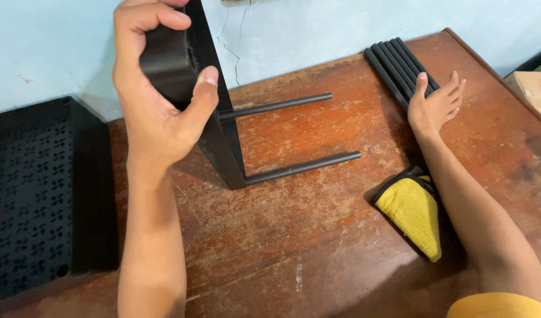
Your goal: The person assembles a black plastic shelving unit by inserting vertical rods into corner holes of perforated trays and connecting horizontal bars. The person then stacks the trays and wipes one tray with a yellow cloth.
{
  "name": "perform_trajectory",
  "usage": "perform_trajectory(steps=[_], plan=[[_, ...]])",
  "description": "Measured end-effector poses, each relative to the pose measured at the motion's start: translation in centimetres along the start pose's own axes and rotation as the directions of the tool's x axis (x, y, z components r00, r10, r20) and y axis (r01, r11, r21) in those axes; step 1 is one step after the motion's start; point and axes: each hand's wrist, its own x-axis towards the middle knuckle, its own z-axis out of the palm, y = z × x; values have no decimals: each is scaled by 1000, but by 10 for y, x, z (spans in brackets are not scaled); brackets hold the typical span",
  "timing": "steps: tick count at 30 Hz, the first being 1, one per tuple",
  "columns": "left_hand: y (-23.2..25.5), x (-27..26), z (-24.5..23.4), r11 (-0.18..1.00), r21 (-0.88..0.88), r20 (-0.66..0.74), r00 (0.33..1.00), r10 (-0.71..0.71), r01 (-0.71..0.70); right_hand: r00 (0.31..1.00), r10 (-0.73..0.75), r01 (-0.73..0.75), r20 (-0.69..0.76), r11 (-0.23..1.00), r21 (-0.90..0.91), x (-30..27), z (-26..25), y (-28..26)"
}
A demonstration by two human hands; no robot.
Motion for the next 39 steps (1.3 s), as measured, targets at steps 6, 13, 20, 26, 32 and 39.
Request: perform_trajectory(steps=[6, 13, 20, 26, 32, 39], plan=[[-1, -1, 0, 1000, 14, -8, 1000, -1, 1, 996, 8, -4, 87, 999, -41, -9, -16, -12], [-2, 0, -2, 1000, 3, -6, 1000, 22, -22, 966, -53, 127, 254, 950, -285, -3, -20, -12], [2, 0, 0, 1000, 1, -6, 1000, 0, 0, 969, -72, 163, 238, 907, -387, 13, -3, 2], [6, 2, 0, 999, -4, -16, 999, -48, 48, 965, -70, 175, 251, 889, -424, 19, 5, 2], [8, 5, 1, 1000, 10, -12, 1000, -27, 27, 974, -69, 120, 214, 965, -234, 21, -15, -7], [8, 0, -1, 999, 31, -40, 998, -42, 44, 993, -111, 100, 37, 970, 223, 28, -54, -5]])
